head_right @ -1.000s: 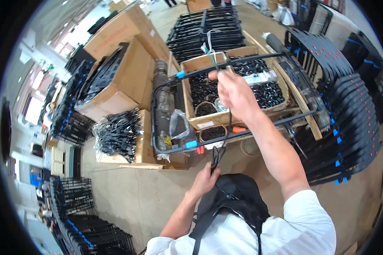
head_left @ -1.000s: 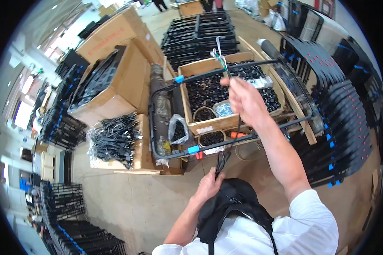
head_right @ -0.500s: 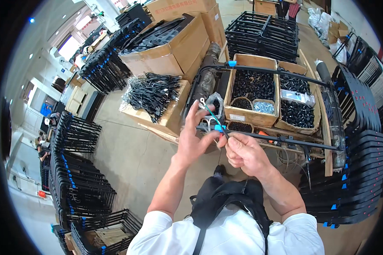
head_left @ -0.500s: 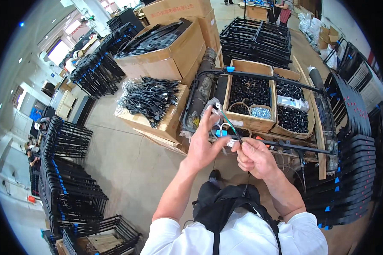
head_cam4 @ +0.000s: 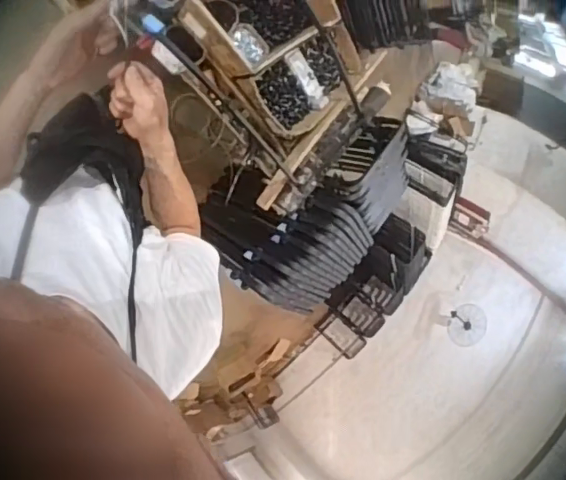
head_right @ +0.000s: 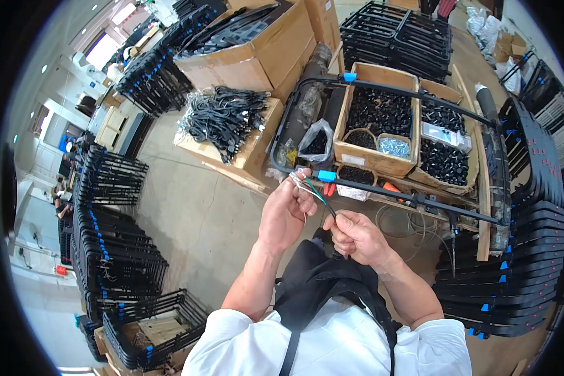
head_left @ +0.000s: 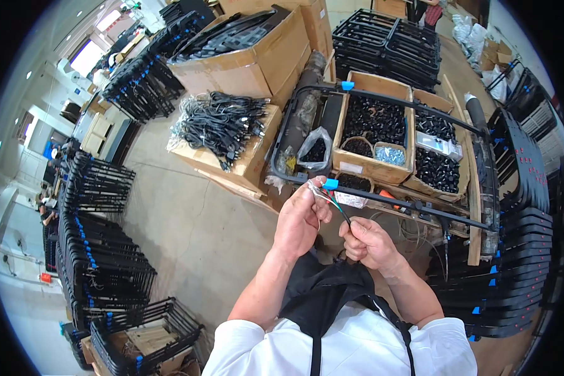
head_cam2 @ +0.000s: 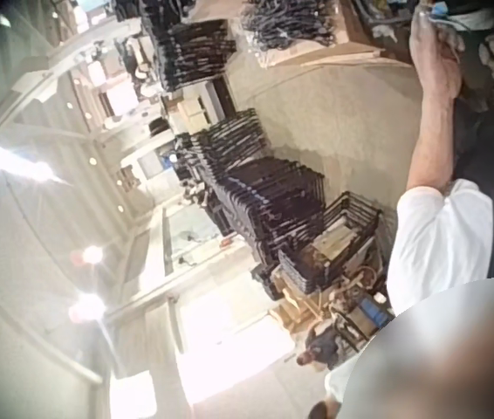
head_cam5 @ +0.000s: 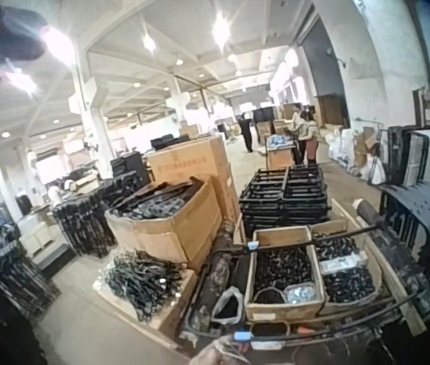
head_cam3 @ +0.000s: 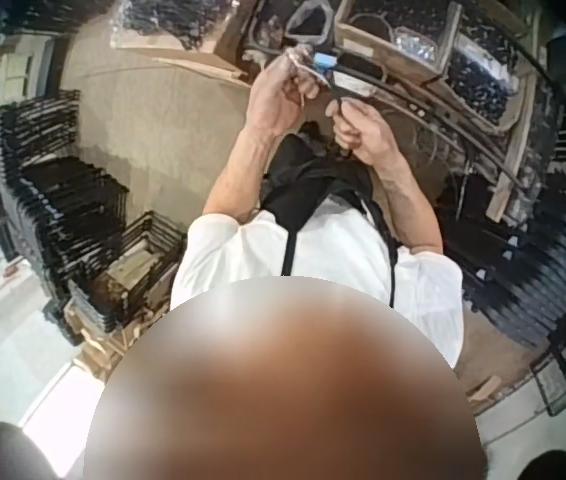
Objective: Assemble components of a sports equipment frame using an electric screwdriver and hand tools.
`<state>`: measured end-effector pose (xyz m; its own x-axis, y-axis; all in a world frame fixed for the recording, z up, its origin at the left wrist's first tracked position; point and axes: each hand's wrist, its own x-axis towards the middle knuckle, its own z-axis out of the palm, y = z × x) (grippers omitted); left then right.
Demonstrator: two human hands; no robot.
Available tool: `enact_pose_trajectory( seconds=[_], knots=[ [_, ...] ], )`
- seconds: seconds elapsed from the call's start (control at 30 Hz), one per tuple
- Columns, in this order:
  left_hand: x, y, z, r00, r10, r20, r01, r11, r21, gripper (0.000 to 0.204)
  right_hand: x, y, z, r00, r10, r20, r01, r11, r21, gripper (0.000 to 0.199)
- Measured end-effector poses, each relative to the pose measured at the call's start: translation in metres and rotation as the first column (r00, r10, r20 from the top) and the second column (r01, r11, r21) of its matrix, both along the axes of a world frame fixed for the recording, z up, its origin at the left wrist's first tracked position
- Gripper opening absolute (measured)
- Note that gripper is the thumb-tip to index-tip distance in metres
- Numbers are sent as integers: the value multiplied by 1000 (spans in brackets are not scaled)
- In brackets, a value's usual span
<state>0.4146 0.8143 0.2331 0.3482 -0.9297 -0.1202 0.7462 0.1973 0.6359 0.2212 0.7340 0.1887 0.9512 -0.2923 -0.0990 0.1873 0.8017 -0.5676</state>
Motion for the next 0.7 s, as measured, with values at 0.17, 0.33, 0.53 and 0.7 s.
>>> enact_pose_trajectory(
  seconds=[0.17,0.33,0.53,0.7],
  knots=[
    [15,14,-30,998,55,7,-55,987,153,22,15,-2,-23,986,151,-65,-155,986,-65,32],
    [31,23,-63,918,-46,394,-86,947,311,17,72,10,-37,900,-296,-320,6,742,-670,32],
    [81,28,-119,928,-80,364,-73,920,386,14,134,5,-74,779,-318,-540,4,865,-502,36],
    [142,13,-170,986,-88,144,13,890,456,17,173,21,-155,759,-291,-583,72,926,-369,44]
  ],
)
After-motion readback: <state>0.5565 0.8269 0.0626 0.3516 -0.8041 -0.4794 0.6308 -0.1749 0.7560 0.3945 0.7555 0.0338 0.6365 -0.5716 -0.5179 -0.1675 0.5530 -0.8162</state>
